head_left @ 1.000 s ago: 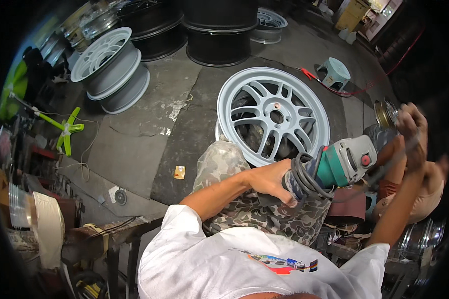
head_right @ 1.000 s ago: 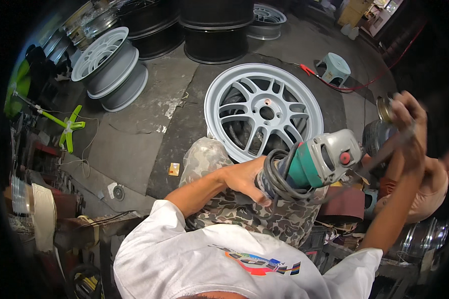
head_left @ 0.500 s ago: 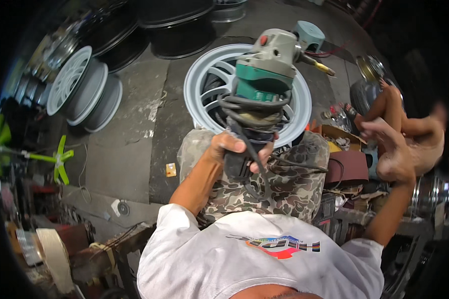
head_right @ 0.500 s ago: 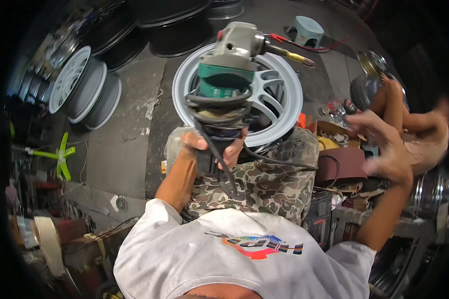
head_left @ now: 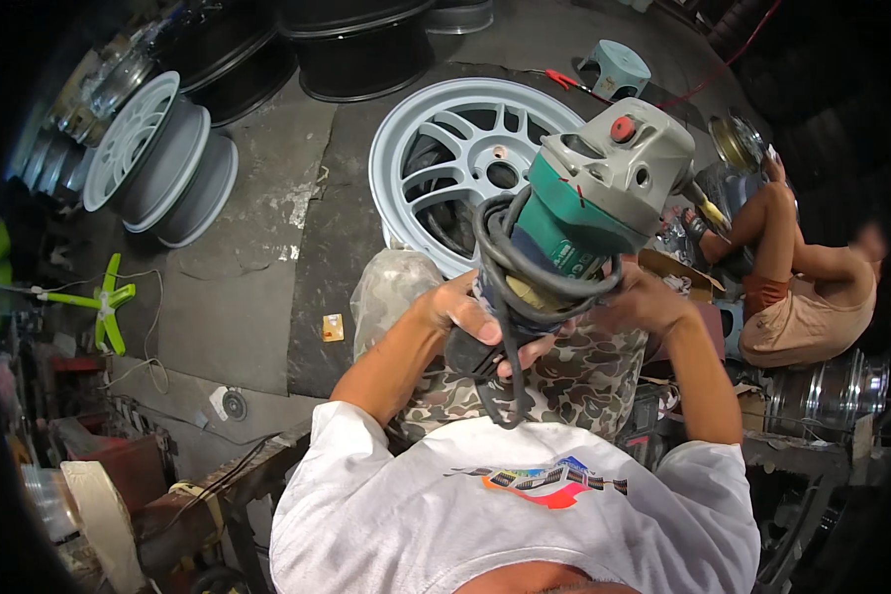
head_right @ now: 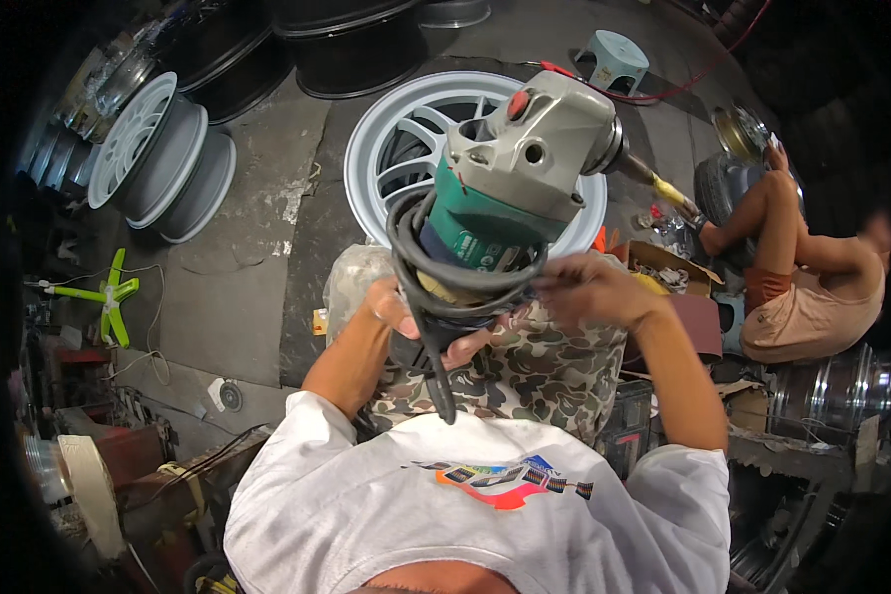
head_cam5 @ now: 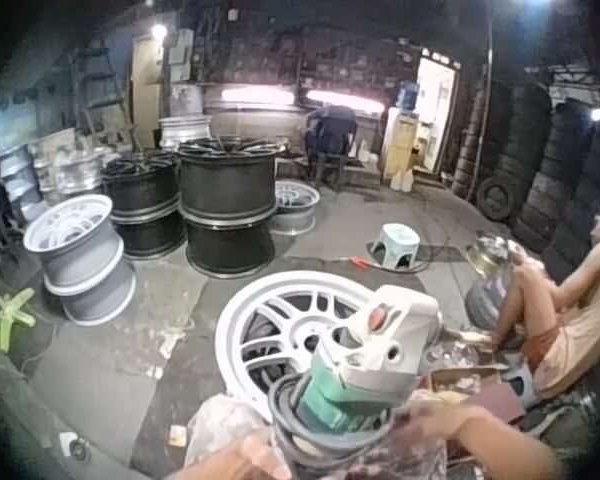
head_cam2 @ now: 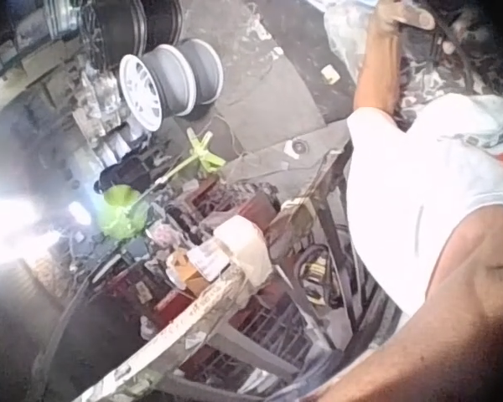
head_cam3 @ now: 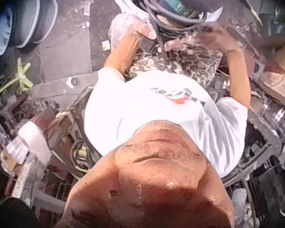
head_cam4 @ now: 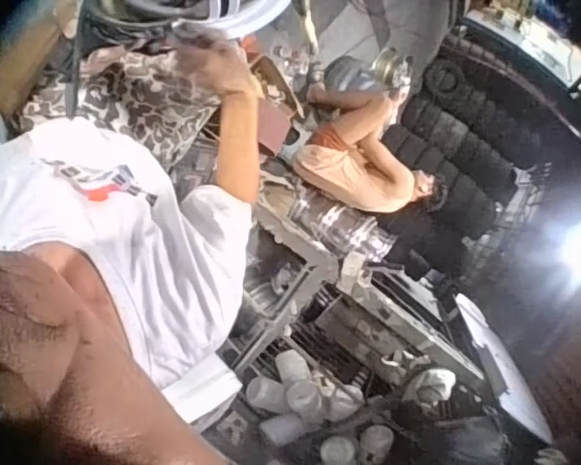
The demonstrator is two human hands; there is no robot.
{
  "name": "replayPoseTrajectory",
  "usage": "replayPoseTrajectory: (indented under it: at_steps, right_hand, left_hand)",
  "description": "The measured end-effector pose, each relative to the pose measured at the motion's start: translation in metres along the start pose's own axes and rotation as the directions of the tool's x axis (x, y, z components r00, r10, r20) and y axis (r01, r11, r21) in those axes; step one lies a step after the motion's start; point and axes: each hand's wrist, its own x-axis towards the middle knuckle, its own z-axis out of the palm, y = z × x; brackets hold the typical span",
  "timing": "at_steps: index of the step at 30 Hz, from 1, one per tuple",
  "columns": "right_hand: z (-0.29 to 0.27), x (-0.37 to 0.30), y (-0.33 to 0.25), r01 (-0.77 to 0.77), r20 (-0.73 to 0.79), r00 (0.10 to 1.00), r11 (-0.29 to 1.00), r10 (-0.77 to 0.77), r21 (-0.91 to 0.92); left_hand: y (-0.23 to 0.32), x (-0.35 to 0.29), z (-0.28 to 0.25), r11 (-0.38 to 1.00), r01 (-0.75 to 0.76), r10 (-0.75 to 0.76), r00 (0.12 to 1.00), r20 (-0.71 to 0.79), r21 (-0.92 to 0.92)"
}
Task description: Preparing a car wheel for refinishing by sanding the surface with a power grinder and by hand.
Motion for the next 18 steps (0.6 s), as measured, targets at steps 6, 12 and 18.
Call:
replayPoseTrajectory:
  at_steps: [6, 12, 18]
  right_hand:
    - [-0.079, -0.013, 0.044, 0.443, -0.511, 0.783, 0.895, -0.355, 0.058]
    - [-0.126, -0.076, -0.050, 0.480, -0.539, 0.680, 0.857, -0.497, -0.186]
    - [-0.099, -0.127, -0.070, 0.458, -0.526, 0.403, 0.663, -0.749, -0.592]
  left_hand:
    - [0.006, 0.002, -0.004, 0.969, 0.091, -0.100, 0.995, 0.029, 0.229]
    - [0.006, 0.018, 0.000, 0.763, 0.268, -0.184, 0.962, -0.200, 0.588]
    - [0.014, 0.031, 0.012, 0.697, 0.231, -0.042, 0.958, -0.282, 0.679]
